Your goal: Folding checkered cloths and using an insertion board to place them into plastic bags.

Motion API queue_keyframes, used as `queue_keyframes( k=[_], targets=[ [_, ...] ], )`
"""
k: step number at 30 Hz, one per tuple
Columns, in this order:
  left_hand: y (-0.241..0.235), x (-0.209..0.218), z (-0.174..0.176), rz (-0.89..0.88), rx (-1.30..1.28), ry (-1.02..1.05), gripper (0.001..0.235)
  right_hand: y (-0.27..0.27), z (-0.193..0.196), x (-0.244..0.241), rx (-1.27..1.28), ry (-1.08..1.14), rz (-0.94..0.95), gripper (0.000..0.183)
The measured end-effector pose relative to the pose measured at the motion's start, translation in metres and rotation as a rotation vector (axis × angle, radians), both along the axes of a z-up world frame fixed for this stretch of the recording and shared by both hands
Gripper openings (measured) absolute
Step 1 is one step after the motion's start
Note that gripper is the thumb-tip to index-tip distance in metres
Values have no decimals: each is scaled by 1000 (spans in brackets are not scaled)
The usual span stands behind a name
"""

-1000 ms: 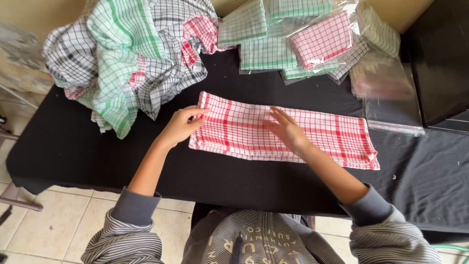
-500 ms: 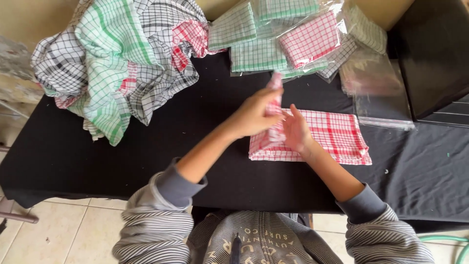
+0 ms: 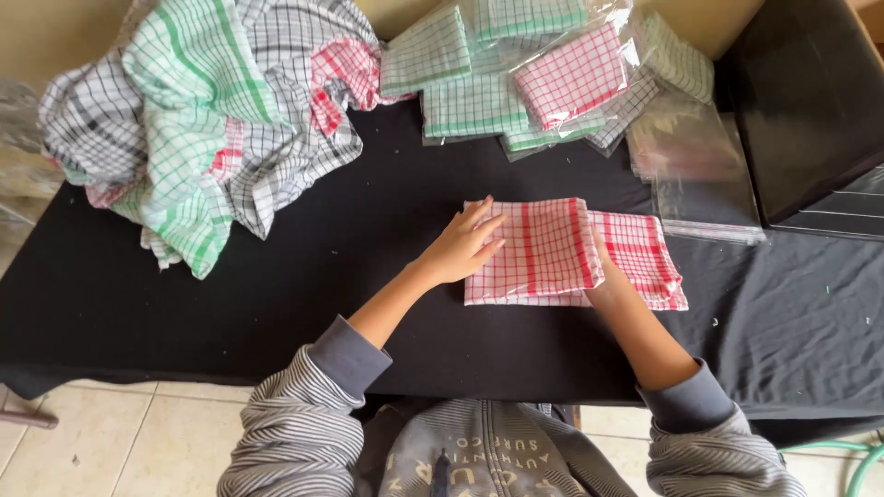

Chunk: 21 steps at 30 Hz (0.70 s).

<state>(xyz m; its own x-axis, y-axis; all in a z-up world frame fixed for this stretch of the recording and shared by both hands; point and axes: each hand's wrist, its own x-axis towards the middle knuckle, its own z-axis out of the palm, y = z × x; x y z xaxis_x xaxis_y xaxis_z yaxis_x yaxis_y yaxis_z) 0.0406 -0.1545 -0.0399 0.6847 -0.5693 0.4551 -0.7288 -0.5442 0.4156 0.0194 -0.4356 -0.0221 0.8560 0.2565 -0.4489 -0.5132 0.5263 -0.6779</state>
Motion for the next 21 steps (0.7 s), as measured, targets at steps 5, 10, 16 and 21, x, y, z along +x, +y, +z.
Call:
queue_keyframes(
  k=[5,10,16,21],
  targets=[
    [4,39,-15,119,-70,57,44,1,26,5,-159,52,37,102],
    [6,62,-12,195,-75,205,35,-10,11,15,-488,-246,86,59],
    [8,70,16,197,45,293,33,9,46,-12,-557,-436,-66,53],
    [3,59,37,122,18,422,34,13,57,-19,-668,-522,-69,54]
  ],
)
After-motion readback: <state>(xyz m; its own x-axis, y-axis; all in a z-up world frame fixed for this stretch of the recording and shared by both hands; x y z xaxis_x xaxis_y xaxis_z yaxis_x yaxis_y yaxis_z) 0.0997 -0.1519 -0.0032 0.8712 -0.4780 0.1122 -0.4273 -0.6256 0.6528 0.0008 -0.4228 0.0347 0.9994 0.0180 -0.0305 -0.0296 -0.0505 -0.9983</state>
